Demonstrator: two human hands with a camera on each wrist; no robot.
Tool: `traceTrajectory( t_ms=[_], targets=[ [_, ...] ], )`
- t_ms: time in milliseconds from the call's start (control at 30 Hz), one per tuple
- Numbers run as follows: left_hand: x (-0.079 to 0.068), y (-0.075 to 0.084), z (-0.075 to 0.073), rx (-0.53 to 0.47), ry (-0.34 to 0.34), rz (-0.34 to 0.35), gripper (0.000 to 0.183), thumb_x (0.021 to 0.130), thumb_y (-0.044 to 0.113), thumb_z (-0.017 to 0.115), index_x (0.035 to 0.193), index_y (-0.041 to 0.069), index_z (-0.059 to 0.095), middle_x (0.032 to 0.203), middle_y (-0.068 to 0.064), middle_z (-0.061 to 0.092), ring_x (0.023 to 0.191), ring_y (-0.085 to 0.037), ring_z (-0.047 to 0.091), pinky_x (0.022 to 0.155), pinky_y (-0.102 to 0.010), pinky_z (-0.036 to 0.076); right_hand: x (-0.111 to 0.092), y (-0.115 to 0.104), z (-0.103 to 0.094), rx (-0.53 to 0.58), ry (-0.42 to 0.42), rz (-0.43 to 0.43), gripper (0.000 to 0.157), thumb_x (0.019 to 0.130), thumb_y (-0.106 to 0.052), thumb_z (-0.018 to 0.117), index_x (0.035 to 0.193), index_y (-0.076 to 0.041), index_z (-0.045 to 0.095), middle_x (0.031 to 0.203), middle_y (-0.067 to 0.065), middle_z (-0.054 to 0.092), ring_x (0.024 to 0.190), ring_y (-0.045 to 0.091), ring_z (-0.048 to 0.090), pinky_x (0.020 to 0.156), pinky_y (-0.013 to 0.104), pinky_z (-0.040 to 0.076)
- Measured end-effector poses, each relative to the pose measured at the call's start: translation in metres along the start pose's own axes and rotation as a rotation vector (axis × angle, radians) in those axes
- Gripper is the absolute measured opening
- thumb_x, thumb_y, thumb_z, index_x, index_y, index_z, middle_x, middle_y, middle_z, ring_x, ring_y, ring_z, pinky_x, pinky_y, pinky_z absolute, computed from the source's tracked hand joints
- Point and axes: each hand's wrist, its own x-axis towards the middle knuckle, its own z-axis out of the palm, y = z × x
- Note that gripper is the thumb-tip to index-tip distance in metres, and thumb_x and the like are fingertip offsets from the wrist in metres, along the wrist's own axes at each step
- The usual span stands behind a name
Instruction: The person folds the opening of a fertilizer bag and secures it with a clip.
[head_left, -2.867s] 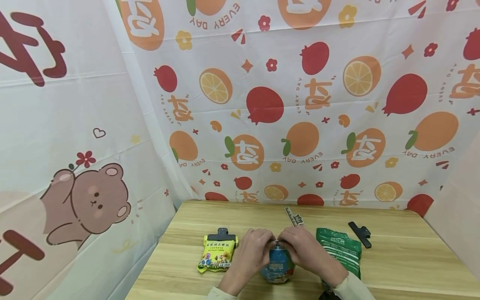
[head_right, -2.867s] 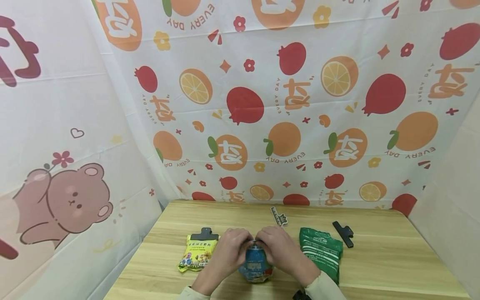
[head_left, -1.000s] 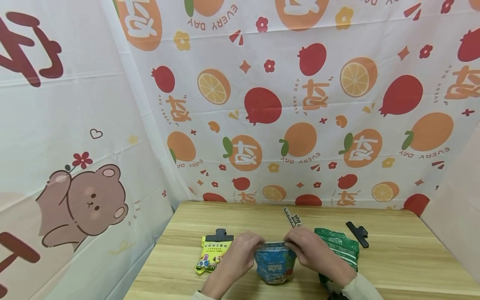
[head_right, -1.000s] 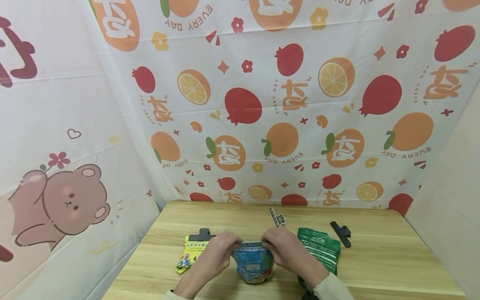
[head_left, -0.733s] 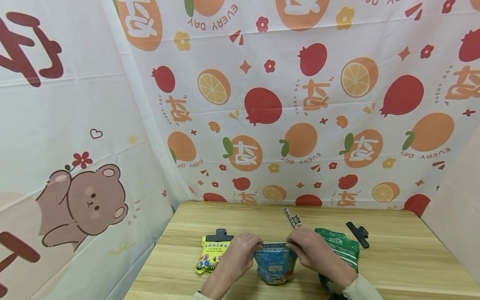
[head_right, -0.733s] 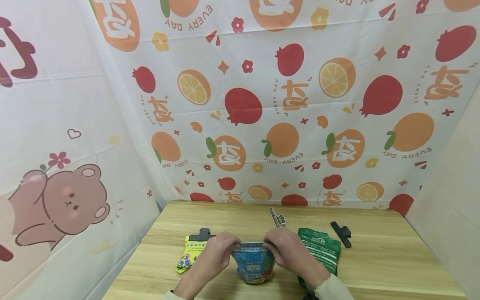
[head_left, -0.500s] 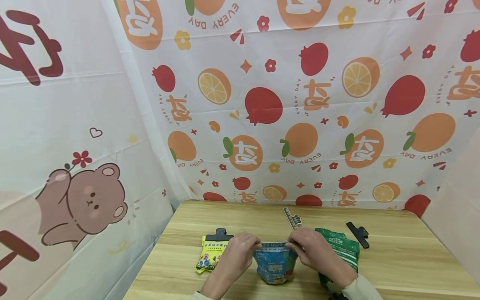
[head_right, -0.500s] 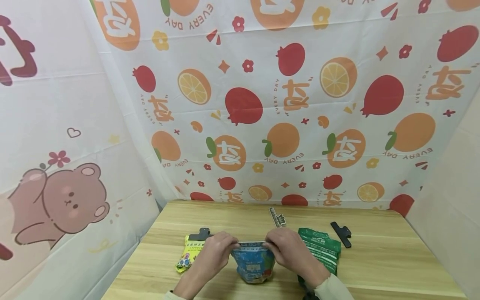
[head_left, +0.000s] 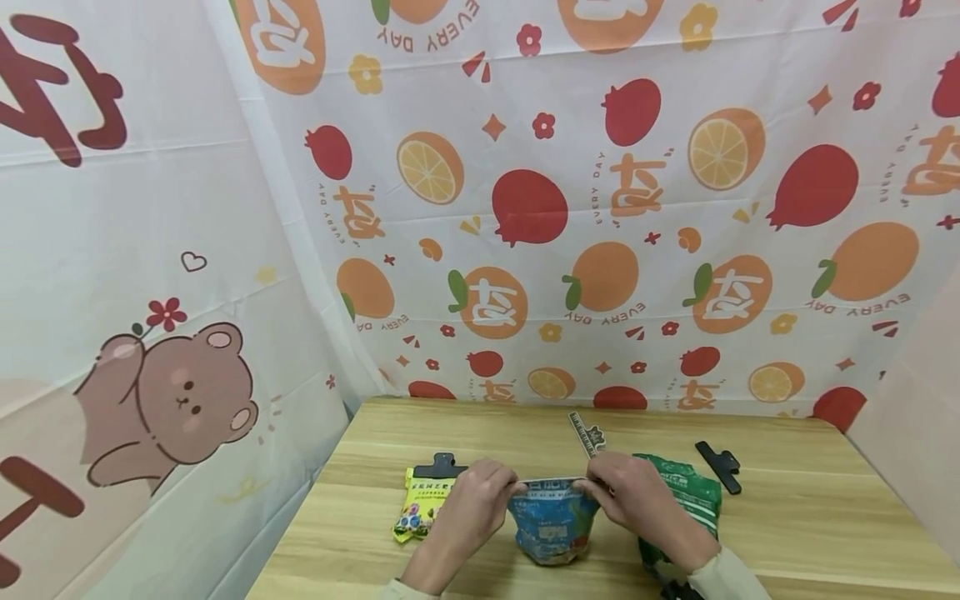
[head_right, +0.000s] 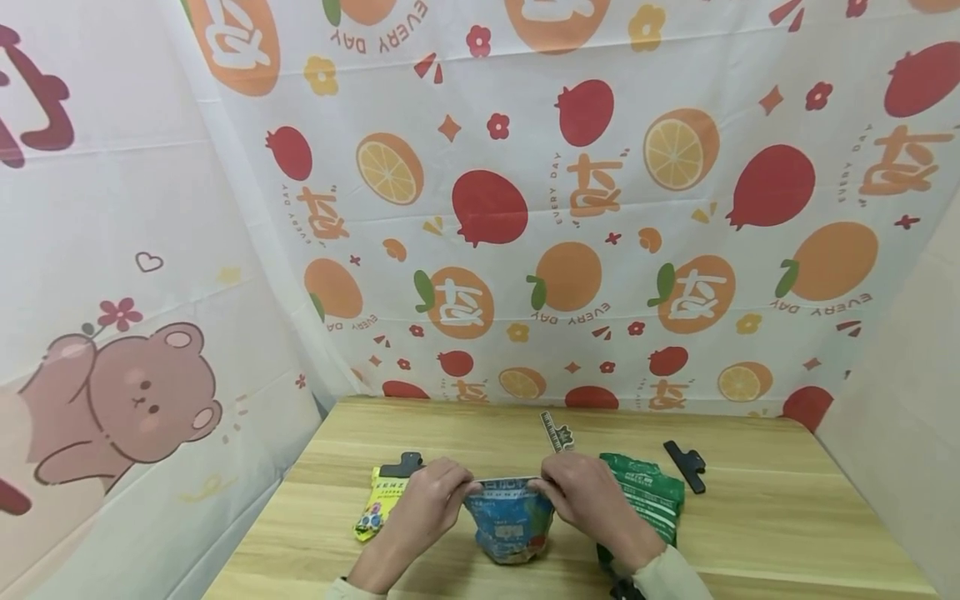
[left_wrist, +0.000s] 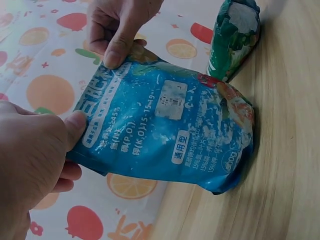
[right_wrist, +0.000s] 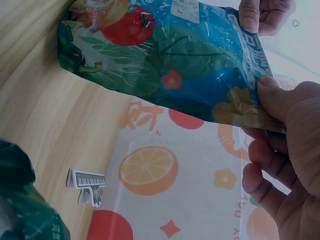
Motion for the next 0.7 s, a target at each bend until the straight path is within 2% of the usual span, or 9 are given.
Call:
traceTrajectory(
  t_ms=[133, 367, 533, 700],
  targets=[
    [0.0008, -0.0002, 0.0001, 0.022, -0.007, 0.011, 0.008, 0.088, 0.020, 0.079, 0.085, 0.018, 0.072, 0.073, 0.010, 0.067, 0.067, -0.002, 0.062, 0.064, -0.014, 0.051, -0.0015, 0.0027, -0.0001, -0.007, 0.001, -0.007, 0.034, 0.080, -0.024, 0.086, 0.073, -0.025, 0.052, 0.064, -0.017, 0.045, 0.058, -0.012, 0.031, 0.052, 0.005, 0.027],
    [0.0002, 0.0003, 0.0007, -0.007, -0.035, -0.004, 0.007, 0.091, 0.019, 0.076, 0.087, 0.018, 0.071, 0.072, 0.009, 0.069, 0.058, 0.001, 0.059, 0.053, -0.009, 0.044, -0.0023, 0.0059, -0.0010, -0.001, 0.003, -0.024, 0.037, 0.081, -0.025, 0.085, 0.072, -0.026, 0.049, 0.061, -0.019, 0.042, 0.057, -0.013, 0.028, 0.053, 0.004, 0.025],
    [-0.0006, 0.0005, -0.0009, -0.047, -0.087, -0.030, 0.006, 0.094, 0.015, 0.071, 0.089, 0.017, 0.069, 0.069, 0.007, 0.071, 0.051, 0.003, 0.054, 0.049, -0.007, 0.039, -0.0020, 0.0053, -0.0037, 0.068, -0.010, -0.046, 0.031, 0.086, -0.018, 0.081, 0.075, -0.025, 0.053, 0.065, -0.018, 0.043, 0.059, -0.012, 0.030, 0.054, 0.004, 0.026],
    [-0.0019, 0.0004, -0.0051, -0.058, -0.146, -0.055, 0.006, 0.095, 0.008, 0.069, 0.094, 0.014, 0.069, 0.074, 0.002, 0.075, 0.058, -0.003, 0.064, 0.055, -0.012, 0.048, -0.0026, 0.0057, -0.0077, 0.112, -0.036, -0.060, 0.024, 0.089, -0.011, 0.077, 0.081, -0.023, 0.059, 0.071, -0.017, 0.047, 0.063, -0.010, 0.033, 0.058, 0.005, 0.029]
  ],
)
